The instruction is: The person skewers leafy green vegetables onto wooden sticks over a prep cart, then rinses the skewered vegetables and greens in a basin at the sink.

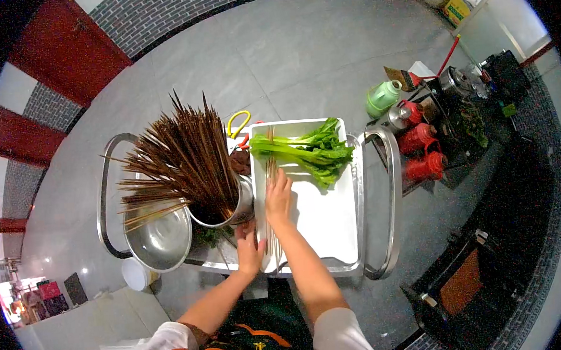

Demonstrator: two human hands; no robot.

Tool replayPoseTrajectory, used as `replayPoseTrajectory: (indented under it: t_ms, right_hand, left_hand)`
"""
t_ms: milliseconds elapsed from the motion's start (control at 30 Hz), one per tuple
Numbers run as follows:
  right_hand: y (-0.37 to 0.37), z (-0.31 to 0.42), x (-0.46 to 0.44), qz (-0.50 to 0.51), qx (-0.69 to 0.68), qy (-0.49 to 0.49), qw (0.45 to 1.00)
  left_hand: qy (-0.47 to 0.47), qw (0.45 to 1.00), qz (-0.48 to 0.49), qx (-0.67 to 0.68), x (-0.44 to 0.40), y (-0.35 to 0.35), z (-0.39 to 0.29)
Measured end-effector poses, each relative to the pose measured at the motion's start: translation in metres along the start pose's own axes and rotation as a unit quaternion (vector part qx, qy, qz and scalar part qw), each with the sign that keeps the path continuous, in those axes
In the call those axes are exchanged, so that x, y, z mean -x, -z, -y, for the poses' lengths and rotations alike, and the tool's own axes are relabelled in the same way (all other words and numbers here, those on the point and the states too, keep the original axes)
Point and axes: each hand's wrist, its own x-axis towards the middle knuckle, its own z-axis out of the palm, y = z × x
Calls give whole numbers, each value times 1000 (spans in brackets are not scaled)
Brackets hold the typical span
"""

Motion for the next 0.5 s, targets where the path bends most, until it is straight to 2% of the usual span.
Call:
replayPoseTrajectory:
  t_ms: [33,133,233,333,400,467,500]
  right_hand:
    - [3,5,-1,9,11,3,1000]
    - [3,-13,-6,6,58,44,997]
    - [8,-20,-25,103,129,39,986]
    - [3,-21,-20,45,93,86,991]
    - [7,-18,-11,74,100,75,989]
    - [11,-11,-6,14,188,124,974]
    - [19,-1,-4,31,200,91,975]
  left_hand:
    - [123,980,125,94,4,-3,1]
    - [141,971,147,126,1,5,-1]
    - [172,962,169,132,2,2,0]
    - [184,956,194,120,2,2,1]
    - [191,953,208,107,-3,0,3]
    - [196,951,222,91,-9,-4,5]
    - [196,957,194,92,-12,-8,6]
